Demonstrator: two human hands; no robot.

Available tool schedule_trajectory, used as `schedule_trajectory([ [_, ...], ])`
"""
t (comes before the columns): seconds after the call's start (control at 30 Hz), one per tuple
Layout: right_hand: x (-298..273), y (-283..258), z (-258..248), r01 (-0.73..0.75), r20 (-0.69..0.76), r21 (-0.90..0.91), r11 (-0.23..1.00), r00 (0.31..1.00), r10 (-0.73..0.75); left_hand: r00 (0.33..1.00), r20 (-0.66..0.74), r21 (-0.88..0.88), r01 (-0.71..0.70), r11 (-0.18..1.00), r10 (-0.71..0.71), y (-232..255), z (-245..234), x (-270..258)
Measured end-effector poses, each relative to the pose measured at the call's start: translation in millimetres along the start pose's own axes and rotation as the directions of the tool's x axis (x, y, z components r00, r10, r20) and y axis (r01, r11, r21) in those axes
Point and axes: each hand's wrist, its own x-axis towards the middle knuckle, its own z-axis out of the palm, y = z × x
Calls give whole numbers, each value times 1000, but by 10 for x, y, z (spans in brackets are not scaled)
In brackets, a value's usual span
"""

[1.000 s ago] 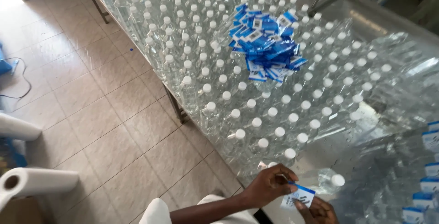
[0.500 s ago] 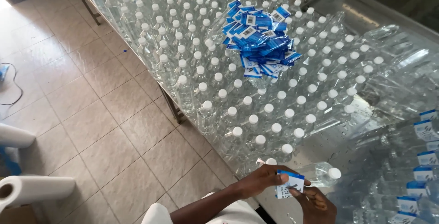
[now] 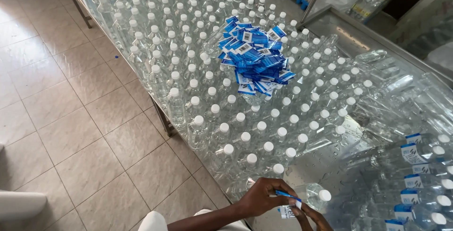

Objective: Manually applying blue labels to the necks of water bottles and stacking them on a table.

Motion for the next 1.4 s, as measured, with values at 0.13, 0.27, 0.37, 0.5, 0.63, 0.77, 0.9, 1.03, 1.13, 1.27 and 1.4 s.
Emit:
schedule_trajectory([
  [0.13, 424, 220, 3, -45, 99, -72, 996, 994, 52, 997, -82, -19, -15, 1000, 13, -21, 38, 24],
  [0.27, 546, 649, -37, 140, 163, 3, 990, 977, -139, 999, -23, -17, 31, 999, -31, -24, -11, -20],
  [0.37, 338, 696, -83, 199, -2, 137, 970, 980, -201, 987, 133, -117, 104, 988, -89, 45, -105, -74],
  [0.5, 479, 602, -269, -204, 294, 47, 978, 938, 182, 991, 133, -64, 27, 998, -18, -98, -150, -166],
  [0.63, -464, -156, -215, 173, 27, 12, 985, 984, -174, 996, -47, 307, -63, 949, 81, -93, -159, -186],
  [0.77, -576, -2, 13, 493, 55, 16, 870, 868, -493, 935, -88, 458, -269, 847, 344, -73, -229, -135],
  [0.9, -606, 210, 116, 471, -68, 258, 844, 880, -470, 967, -179, 321, -114, 940, 179, 8, -227, -69],
  [1.03, -478, 482, -32, 402, -50, 447, 799, 903, -426, 982, -79, 99, 178, 979, -170, -61, -174, -27],
  [1.13, -695, 379, -244, 248, 27, 356, 901, 961, -275, 975, 20, 14, 219, 976, -219, -1, -44, -114],
  [1.27, -686, -22, -532, 395, 68, 220, 892, 906, -418, 991, 127, 147, 15, 989, -34, 245, 6, -64],
  [1.4, -590, -303, -751, 569, -116, -60, 820, 812, -572, 992, 104, 198, 56, 979, -78, 298, 73, -29],
])
